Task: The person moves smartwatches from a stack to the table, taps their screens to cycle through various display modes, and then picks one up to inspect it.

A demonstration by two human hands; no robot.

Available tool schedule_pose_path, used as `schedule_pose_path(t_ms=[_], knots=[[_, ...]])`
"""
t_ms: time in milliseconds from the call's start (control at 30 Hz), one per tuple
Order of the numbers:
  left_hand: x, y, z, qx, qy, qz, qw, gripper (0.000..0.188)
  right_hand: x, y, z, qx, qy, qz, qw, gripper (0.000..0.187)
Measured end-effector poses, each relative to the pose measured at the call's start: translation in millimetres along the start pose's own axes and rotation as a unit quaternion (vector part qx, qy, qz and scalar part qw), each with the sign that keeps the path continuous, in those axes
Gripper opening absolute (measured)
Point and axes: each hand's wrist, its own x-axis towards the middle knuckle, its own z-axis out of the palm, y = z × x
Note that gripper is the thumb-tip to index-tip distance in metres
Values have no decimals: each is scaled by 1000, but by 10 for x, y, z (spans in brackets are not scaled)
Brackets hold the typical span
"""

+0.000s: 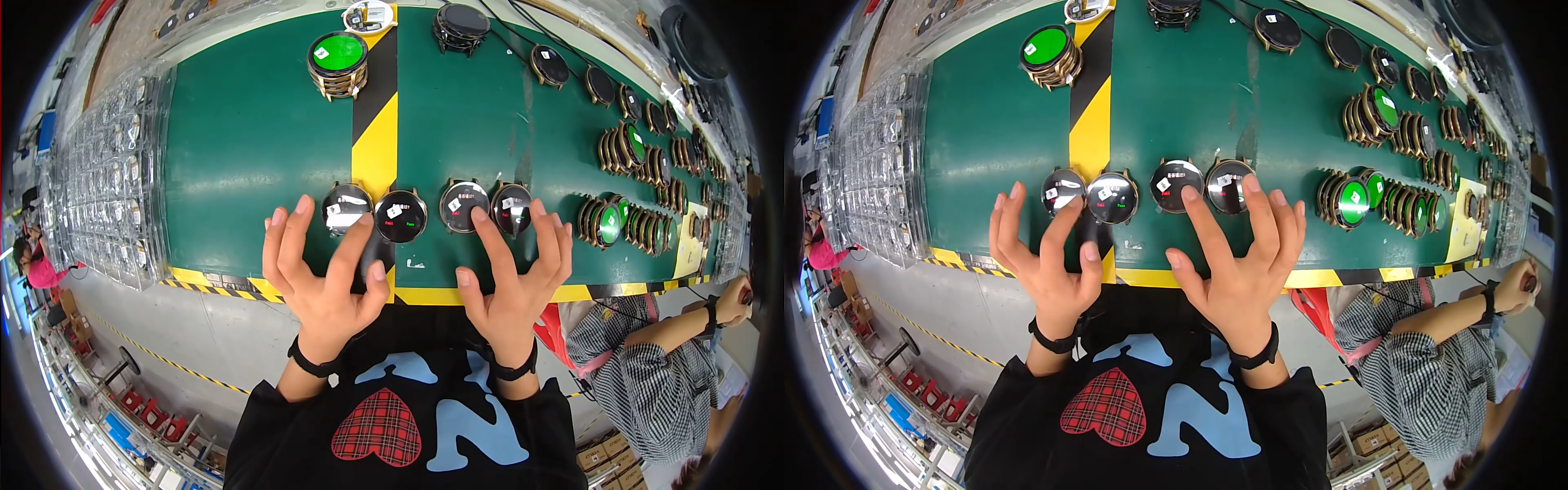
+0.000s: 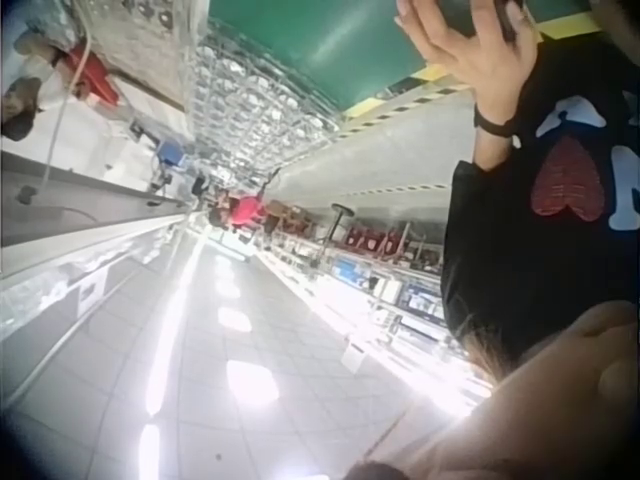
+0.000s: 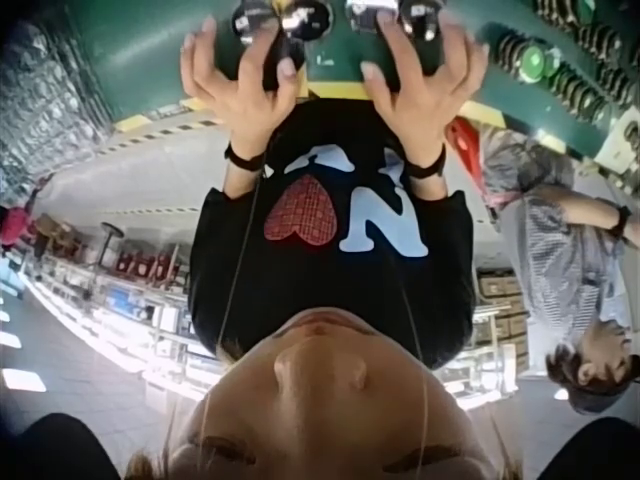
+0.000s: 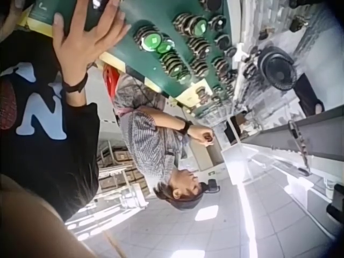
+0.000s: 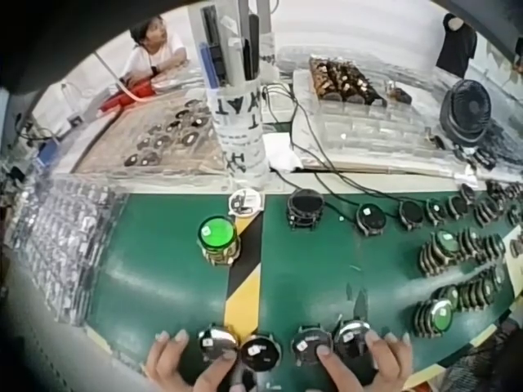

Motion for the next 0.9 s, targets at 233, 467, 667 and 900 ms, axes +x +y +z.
schedule_pose_path(t_ms=[233,467,667,900], knots=[[0,-19,22,1,-17,74,997,37,-83,43,30,48,47,21,998,50],[34,-3,-16,-3,-49,58,997,37,-105,27,11,73,45,91,992,49],[-16,-59,32,-67,12,-14,998,40,-78,17,-5,61,40,85,994,47],[60,-40,35,-111,39,-65,991,43,111,-54,-19,55,-4,45,997,49]])
